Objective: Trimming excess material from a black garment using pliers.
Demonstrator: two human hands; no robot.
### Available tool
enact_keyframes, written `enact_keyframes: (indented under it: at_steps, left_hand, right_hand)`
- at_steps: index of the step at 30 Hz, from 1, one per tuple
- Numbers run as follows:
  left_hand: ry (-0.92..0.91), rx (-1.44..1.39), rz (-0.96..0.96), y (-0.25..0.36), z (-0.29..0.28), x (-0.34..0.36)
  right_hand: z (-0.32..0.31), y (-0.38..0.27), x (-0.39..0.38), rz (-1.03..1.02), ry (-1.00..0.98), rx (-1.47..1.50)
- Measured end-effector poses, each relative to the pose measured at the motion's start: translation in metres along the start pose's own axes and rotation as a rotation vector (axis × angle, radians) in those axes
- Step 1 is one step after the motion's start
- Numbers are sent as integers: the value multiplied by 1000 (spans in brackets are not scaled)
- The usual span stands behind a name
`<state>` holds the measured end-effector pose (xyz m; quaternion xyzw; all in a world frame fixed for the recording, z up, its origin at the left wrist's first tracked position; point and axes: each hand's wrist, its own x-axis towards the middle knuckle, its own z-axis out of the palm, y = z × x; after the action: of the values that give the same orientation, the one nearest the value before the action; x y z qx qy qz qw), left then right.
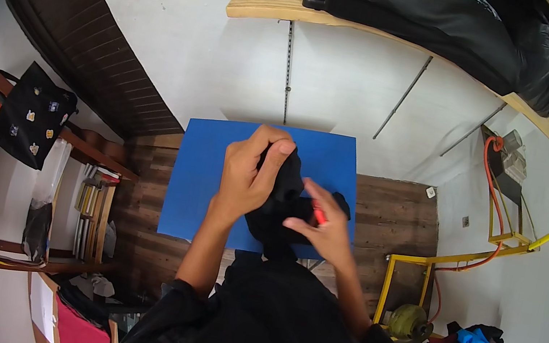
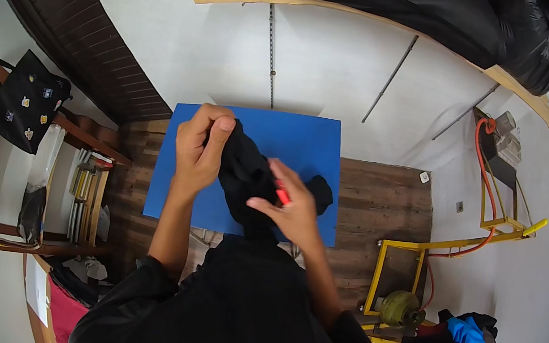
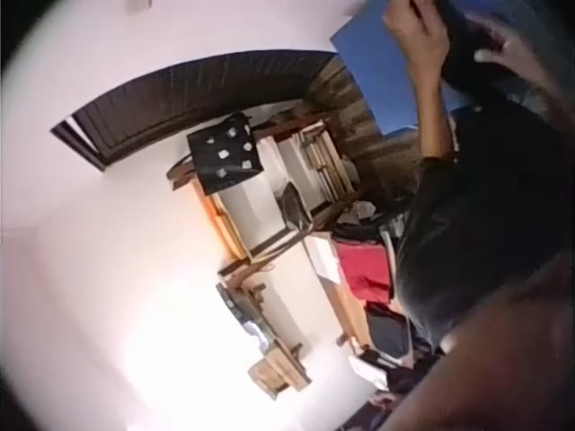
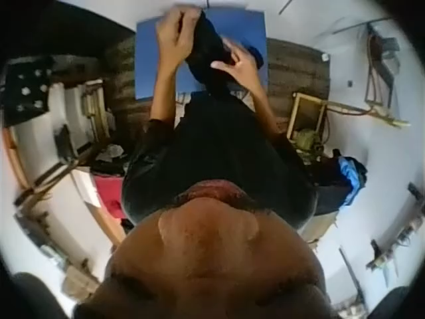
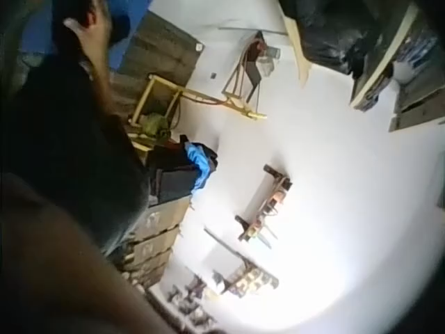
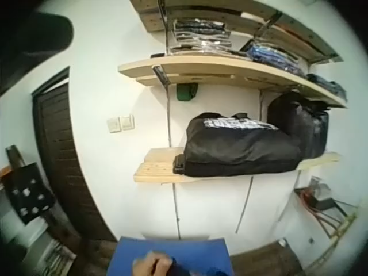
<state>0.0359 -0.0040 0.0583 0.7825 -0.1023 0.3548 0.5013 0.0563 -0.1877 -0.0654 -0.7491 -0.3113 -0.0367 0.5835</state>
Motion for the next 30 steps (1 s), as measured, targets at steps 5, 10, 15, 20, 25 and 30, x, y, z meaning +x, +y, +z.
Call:
enact_keyframes:
  at_steps: [5,10,15,20,25,30]
  left_hand:
    - [-66,-101,-2,-21,-4,-50]
    - [142,423,263,-50,31,-144]
    - [-112,120,-638,-94,67,-226]
    - [-130,383,-425,-87,31,-209]
    - [-417,291,-472,-64,-25,-128]
    - [-447,-783,-763,-47,-41,-100]
  right_hand:
    - [34,16,0,298,6,166]
    - [30,-15,-7,269,323,453]
    - [14,-72,-12,556,357,780]
    - [-7,-93,-14,464,537,946]
    - [-46,-107,-15,365,549,1103]
    - [-101,-90,9,275,359,1304]
